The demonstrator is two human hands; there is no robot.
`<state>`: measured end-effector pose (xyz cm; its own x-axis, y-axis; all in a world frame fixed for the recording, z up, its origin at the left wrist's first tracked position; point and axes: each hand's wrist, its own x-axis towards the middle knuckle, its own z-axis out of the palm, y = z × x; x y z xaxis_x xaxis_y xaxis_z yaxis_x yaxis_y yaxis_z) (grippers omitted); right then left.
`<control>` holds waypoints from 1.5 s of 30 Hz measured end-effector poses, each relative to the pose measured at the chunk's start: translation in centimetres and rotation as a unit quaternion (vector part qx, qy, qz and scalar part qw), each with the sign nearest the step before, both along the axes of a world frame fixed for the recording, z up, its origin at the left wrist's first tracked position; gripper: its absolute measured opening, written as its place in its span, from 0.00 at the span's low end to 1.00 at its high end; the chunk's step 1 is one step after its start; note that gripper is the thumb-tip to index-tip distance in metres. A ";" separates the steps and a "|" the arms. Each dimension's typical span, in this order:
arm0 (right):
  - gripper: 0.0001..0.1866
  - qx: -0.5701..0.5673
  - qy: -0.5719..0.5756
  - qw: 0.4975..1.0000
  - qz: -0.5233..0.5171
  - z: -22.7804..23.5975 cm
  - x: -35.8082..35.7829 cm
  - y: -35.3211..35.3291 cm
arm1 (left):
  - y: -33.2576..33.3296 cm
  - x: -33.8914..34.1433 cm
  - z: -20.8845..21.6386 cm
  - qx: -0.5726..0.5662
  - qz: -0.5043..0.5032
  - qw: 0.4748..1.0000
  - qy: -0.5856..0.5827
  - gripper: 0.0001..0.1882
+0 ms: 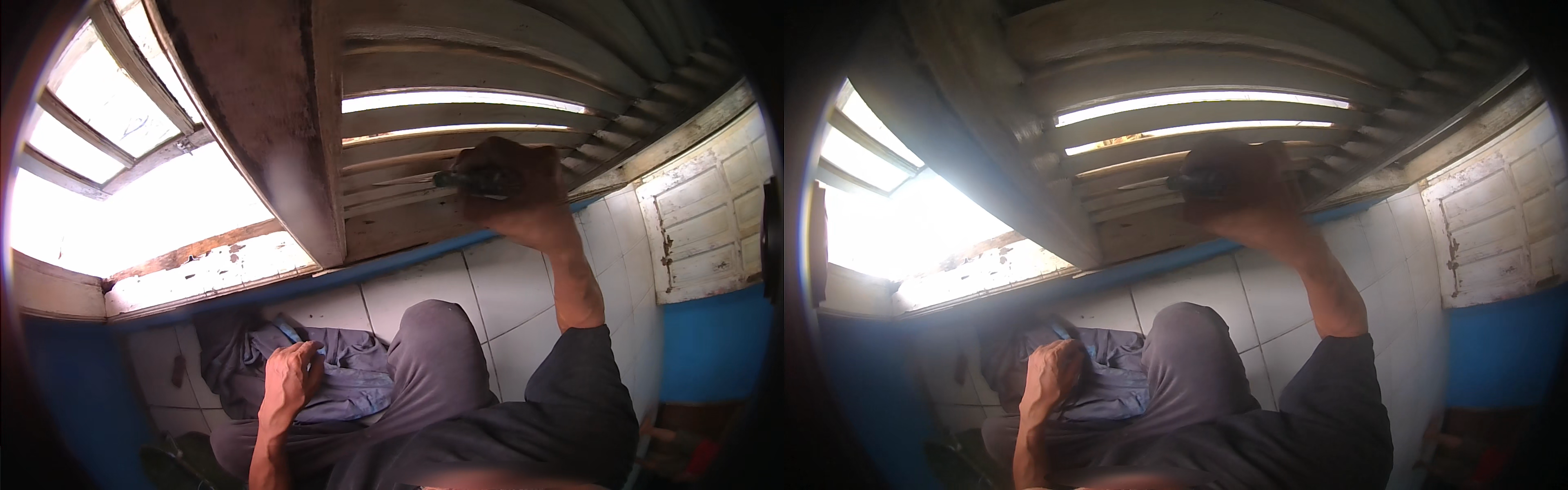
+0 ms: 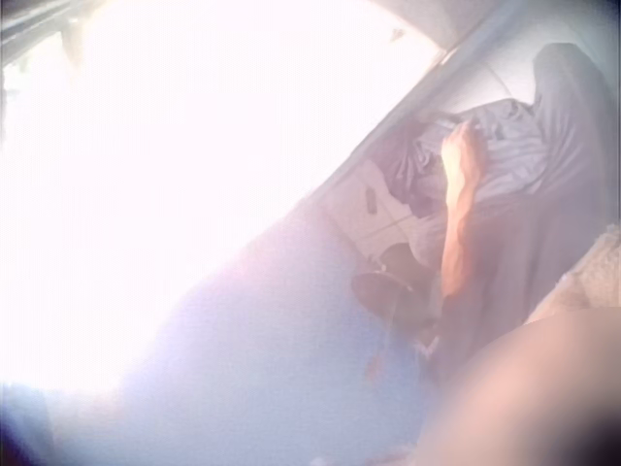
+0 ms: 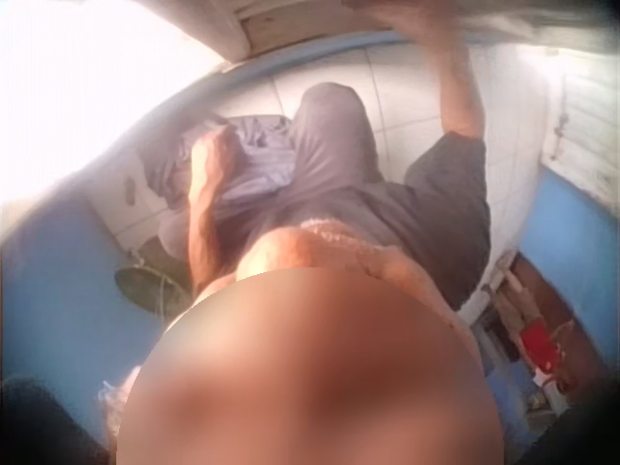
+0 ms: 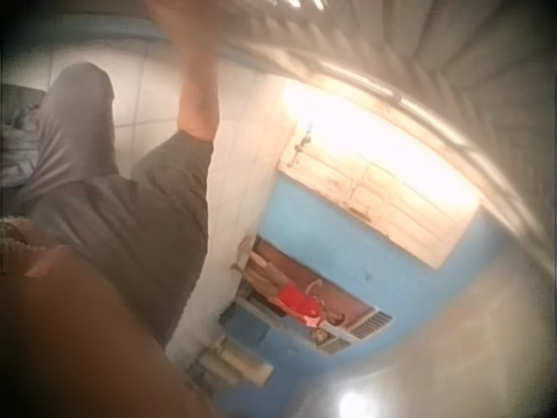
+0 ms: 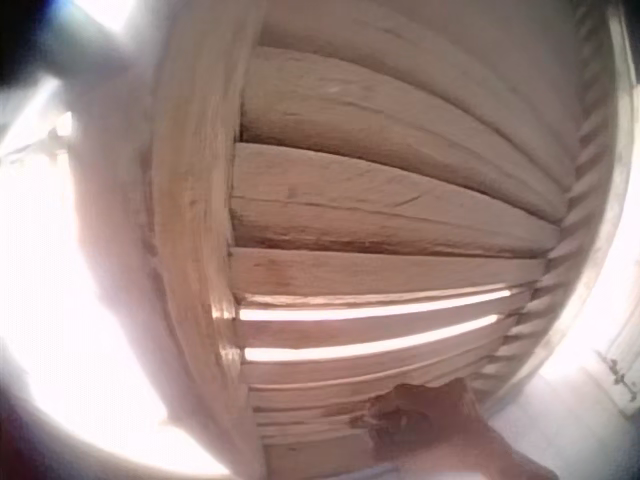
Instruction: The person scrapes old paint from a wooden window sill and the underside of a wooden shutter using a metal scraper. They occasionally wipe the surface with a grey cloth to remove debris.
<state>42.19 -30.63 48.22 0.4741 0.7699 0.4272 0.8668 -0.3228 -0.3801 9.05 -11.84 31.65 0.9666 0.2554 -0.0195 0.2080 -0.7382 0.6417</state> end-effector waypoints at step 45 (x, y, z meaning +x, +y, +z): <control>0.17 0.062 -0.036 0.994 0.081 -1.2 -4.3 3.5 | -0.2 0.5 0.1 0.014 -0.008 0.999 0.052 0.09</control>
